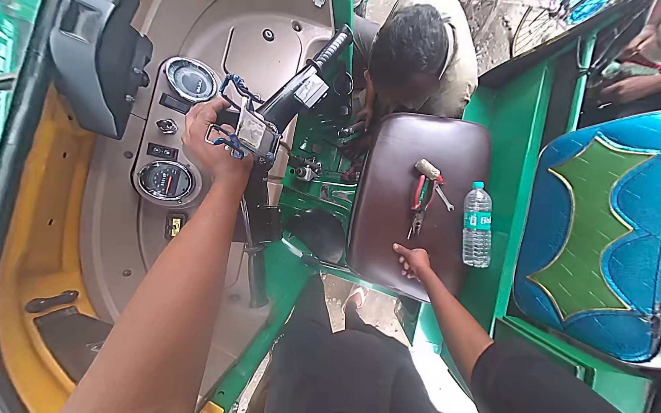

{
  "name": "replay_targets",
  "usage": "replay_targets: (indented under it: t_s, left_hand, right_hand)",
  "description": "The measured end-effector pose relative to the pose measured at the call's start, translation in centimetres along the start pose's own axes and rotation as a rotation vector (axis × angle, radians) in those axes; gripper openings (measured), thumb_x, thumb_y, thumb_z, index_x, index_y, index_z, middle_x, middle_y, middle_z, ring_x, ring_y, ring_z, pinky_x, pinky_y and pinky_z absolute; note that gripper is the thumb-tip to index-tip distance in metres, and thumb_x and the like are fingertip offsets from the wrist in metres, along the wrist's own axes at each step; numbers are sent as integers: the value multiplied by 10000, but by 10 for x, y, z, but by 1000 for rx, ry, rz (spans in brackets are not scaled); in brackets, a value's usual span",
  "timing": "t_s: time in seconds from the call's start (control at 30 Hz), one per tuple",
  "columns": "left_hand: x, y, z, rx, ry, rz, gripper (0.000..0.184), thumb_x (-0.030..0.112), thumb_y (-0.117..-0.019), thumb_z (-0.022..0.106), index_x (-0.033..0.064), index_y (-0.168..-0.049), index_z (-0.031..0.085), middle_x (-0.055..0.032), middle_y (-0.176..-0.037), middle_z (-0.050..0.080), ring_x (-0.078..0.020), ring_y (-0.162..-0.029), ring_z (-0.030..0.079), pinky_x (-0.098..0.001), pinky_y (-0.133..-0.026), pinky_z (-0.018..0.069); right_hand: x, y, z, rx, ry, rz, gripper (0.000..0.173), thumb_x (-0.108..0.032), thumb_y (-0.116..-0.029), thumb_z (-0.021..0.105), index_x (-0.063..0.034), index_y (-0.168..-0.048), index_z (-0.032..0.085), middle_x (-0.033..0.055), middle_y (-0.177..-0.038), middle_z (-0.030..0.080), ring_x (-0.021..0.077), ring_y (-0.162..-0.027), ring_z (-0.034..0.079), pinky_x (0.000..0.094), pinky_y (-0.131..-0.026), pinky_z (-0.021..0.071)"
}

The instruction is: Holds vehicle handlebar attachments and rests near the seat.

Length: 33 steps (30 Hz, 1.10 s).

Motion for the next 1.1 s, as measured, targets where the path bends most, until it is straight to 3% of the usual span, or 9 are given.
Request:
replay_targets:
  t_s: [0.43, 0.7, 1.1]
  left_hand:
    - [-3, 1, 1, -5, 11, -9, 364, 157, -863, 570, 229, -1181, 733, 13, -1264, 705, -138, -1250, 601, -423, -1080, 420]
    - [-1, -1, -2, 7, 27, 48, 345, 167, -846, 613, 209, -1166, 736, -6, -1239, 713, -155, -1219, 621, -431, -1047, 449]
    - [3, 2, -1, -41, 39, -3, 360, 189, -938, 523, 160, -1242, 714, -48, -1319, 678, -194, -1268, 592, -472, -1104, 416]
  right_hand:
    - [0, -3, 0, -2, -10, -1, 550, -572, -848, 805, -71, -689, 642, 36, -499, 567, 173, -378, 533, 377, -376, 490]
    - [-1, 1, 4, -15, -2, 5, 556, -586, -846, 800, -77, -684, 646, 35, -507, 580, 170, -381, 539, 375, -386, 495]
    - [0, -2, -2, -10, 4, 21, 571, -609, -821, 813, -75, -686, 662, 47, -517, 595, 184, -401, 563, 388, -399, 507]
Point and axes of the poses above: each hand's wrist, its own y-axis away from the middle knuckle, its own z-axis out of the palm, x = y × z, the point moved 8 cm from there along -y, towards the middle knuckle
